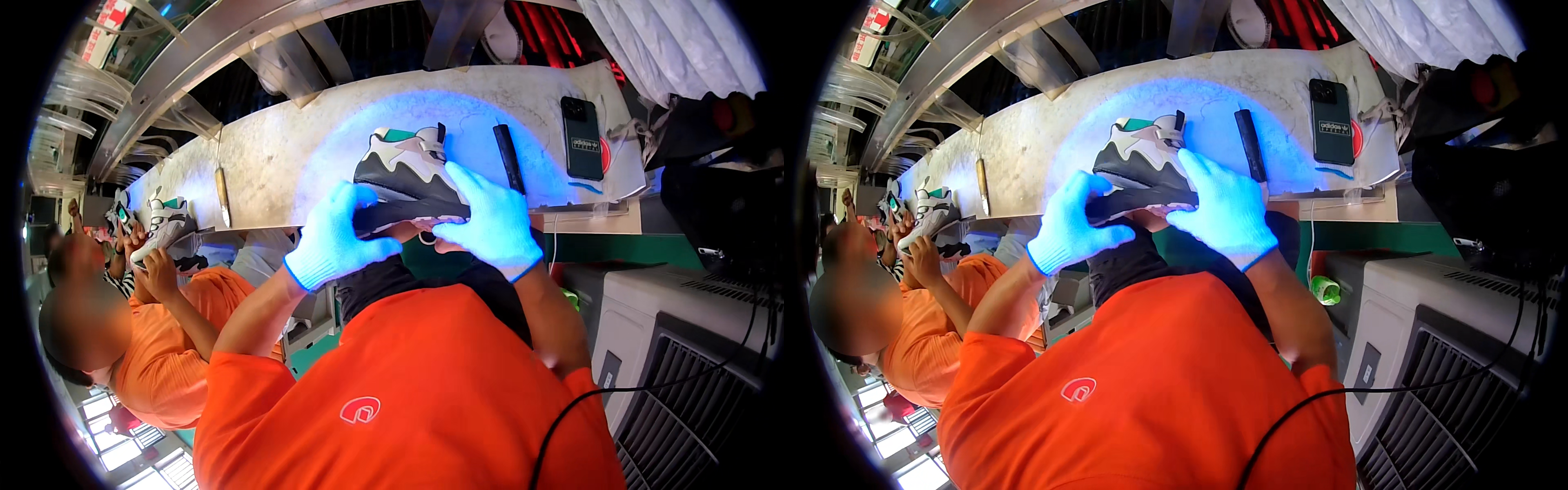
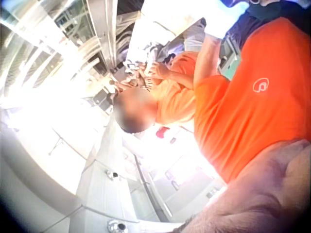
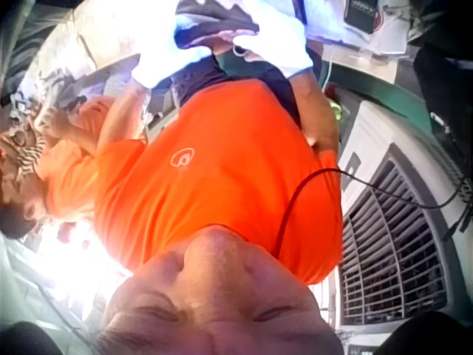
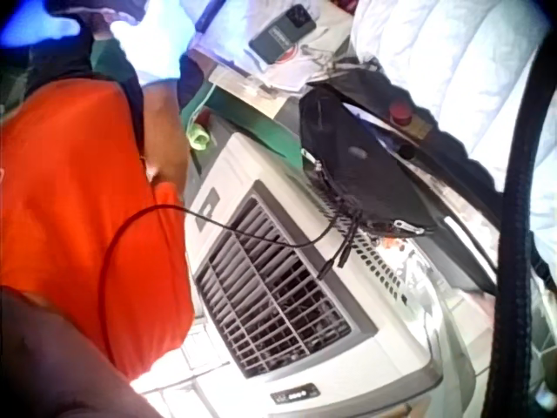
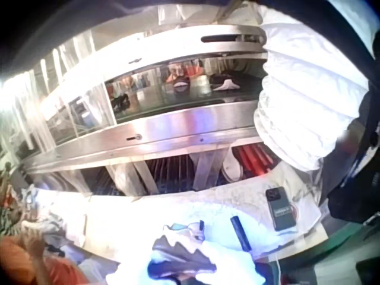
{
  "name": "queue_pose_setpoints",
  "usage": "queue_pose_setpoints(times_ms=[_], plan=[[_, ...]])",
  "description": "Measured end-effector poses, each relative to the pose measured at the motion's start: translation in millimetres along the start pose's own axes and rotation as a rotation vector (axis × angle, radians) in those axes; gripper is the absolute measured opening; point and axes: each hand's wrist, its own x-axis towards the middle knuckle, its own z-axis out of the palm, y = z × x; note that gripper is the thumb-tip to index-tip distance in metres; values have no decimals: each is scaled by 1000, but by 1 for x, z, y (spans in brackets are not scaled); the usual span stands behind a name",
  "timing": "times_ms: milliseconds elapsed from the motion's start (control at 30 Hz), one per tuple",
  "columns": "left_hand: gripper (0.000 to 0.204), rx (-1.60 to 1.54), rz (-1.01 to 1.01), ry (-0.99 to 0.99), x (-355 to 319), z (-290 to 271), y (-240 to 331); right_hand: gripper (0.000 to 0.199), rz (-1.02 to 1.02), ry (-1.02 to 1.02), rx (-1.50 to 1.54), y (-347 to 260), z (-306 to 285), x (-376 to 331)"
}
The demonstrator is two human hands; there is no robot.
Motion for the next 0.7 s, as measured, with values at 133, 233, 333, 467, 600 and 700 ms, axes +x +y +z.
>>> queue_pose_setpoints(times_ms=[133, 233, 333, 467, 600, 700], plan=[[59, 194, 81, -78, 22, 18, 9, 105, 69, -73, -60, -9, -4, 9], [54, 347, 206, -90, 43, 37, 27, 106, 33, -83, -136, -8, -1, 9], [44, 365, 327, -115, 48, 47, 27, 103, 42, -102, -109, -10, -2, 10], [44, 192, 528, -43, 55, 37, 20, 96, 70, -119, -106, -12, -5, 11], [48, 93, 338, -92, 68, 36, 17, 91, -44, -53, -46, 1, -2, 11], [46, 18, 234, -148, 71, 33, 19, 85, -77, -29, -41, -1, -5, 10]])
